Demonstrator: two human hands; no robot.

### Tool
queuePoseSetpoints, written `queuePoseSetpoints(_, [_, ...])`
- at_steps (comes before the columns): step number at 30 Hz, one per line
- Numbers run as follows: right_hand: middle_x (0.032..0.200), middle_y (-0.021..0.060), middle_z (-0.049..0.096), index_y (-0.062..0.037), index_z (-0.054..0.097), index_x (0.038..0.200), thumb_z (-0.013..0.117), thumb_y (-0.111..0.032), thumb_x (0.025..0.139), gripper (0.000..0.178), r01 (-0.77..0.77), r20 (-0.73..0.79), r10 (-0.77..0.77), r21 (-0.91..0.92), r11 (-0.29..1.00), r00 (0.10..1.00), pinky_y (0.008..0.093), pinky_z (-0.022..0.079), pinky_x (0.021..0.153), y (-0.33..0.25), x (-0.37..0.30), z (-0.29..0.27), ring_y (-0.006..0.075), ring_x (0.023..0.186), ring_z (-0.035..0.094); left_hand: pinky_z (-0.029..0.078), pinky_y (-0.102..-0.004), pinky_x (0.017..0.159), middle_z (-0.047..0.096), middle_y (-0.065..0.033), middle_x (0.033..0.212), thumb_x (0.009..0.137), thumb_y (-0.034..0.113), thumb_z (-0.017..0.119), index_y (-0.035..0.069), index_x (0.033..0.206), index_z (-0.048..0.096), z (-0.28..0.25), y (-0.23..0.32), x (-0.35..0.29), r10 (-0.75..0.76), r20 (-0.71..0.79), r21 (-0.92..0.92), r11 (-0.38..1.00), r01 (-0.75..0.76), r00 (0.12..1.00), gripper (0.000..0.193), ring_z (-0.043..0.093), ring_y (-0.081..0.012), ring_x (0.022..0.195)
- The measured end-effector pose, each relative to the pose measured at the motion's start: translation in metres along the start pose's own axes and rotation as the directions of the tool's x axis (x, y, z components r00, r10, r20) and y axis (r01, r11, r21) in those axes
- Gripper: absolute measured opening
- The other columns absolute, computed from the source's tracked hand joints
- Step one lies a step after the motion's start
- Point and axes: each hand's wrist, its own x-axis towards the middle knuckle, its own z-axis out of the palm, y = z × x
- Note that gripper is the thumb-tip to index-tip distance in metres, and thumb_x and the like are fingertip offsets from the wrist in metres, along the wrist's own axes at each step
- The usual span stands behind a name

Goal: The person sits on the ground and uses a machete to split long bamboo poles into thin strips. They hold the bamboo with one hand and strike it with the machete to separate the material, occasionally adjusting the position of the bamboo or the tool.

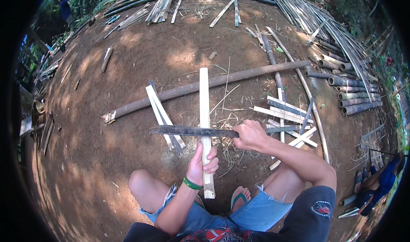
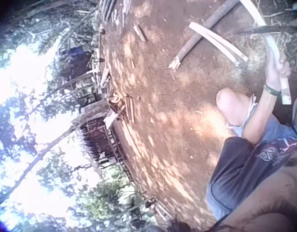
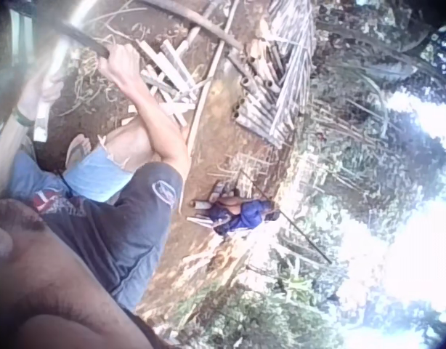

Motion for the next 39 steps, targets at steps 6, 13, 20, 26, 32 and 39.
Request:
queuePoseSetpoints(6, [0.065, 0.0237, 0.064, -0.0092, 0.076, 0.083, 0.062, -0.017, 0.068, 0.022, 0.062, -0.119, -0.076, -0.112, 0.992, 0.990, 0.0528, 0.055, 0.069, 0.025, 0.019, 0.006, 0.0437, 0.066, 0.066, 0.029, -0.0188, 0.041, 0.039, 0.0016, 0.078, 0.111, 0.036, 0.027, 0.026, 0.140, 0.035, 0.019, 0.007, -0.009, -0.026, -0.023, 0.160, 0.987, 0.029, 0.999, 0.032, 0.031, -0.0043, 0.045])
queuePoseSetpoints(13, [0.079, 0.0304, 0.067, 0.0001, 0.075, 0.084, 0.056, -0.016, 0.075, 0.027, -0.354, -0.337, 0.330, -0.012, 0.935, 0.882, 0.0530, 0.054, 0.079, 0.099, 0.050, -0.039, 0.0474, 0.078, 0.067, 0.028, -0.0181, 0.039, 0.038, -0.0009, 0.078, 0.110, 0.035, 0.031, 0.028, 0.148, 0.030, 0.017, -0.003, -0.027, -0.147, -0.006, 0.164, 0.976, 0.146, 0.989, 0.039, 0.031, -0.0045, 0.046])
queuePoseSetpoints(20, [0.058, 0.0231, 0.057, 0.0080, 0.070, 0.081, 0.059, -0.032, 0.096, 0.044, -0.300, -0.471, 0.450, 0.360, 0.883, 0.759, 0.0474, 0.041, 0.058, 0.128, 0.023, -0.021, 0.0308, 0.053, 0.059, 0.043, -0.0254, 0.044, 0.053, -0.0084, 0.081, 0.111, 0.032, 0.030, 0.017, 0.150, 0.027, 0.012, -0.005, -0.019, 0.019, -0.125, 0.403, 0.915, 0.033, 0.992, 0.042, 0.052, -0.0137, 0.053])
queuePoseSetpoints(26, [0.061, 0.0260, 0.061, -0.0005, 0.070, 0.073, 0.058, -0.015, 0.072, 0.019, -0.064, -0.141, 0.077, 0.101, 0.993, 0.987, 0.0525, 0.053, 0.066, 0.043, 0.009, 0.003, 0.0447, 0.060, 0.063, 0.041, -0.0237, 0.041, 0.049, -0.0045, 0.077, 0.110, 0.027, 0.033, 0.019, 0.151, 0.028, 0.007, 0.003, -0.007, 0.095, -0.175, 0.326, 0.945, -0.033, 0.980, 0.042, 0.048, -0.0110, 0.049])
queuePoseSetpoints(32, [0.063, 0.0234, 0.064, -0.0064, 0.075, 0.086, 0.061, -0.017, 0.068, 0.025, 0.217, -0.014, -0.217, -0.017, 0.976, 0.976, 0.0522, 0.056, 0.066, 0.005, -0.005, 0.022, 0.0426, 0.061, 0.066, 0.036, -0.0231, 0.037, 0.046, -0.0021, 0.073, 0.111, 0.024, 0.030, 0.027, 0.153, 0.028, 0.018, -0.001, -0.006, 0.152, -0.241, 0.453, 0.891, -0.027, 0.959, 0.042, 0.041, -0.0088, 0.043])
queuePoseSetpoints(39, [0.066, 0.0293, 0.063, 0.0005, 0.072, 0.076, 0.057, -0.016, 0.078, 0.023, -0.184, -0.296, 0.190, 0.049, 0.982, 0.936, 0.0530, 0.054, 0.071, 0.072, 0.043, -0.031, 0.0471, 0.066, 0.065, 0.037, -0.0234, 0.037, 0.045, -0.0029, 0.070, 0.110, 0.028, 0.035, 0.023, 0.160, 0.011, 0.031, -0.012, -0.025, -0.049, -0.093, 0.462, 0.882, 0.087, 0.994, 0.055, 0.040, -0.0097, 0.041])
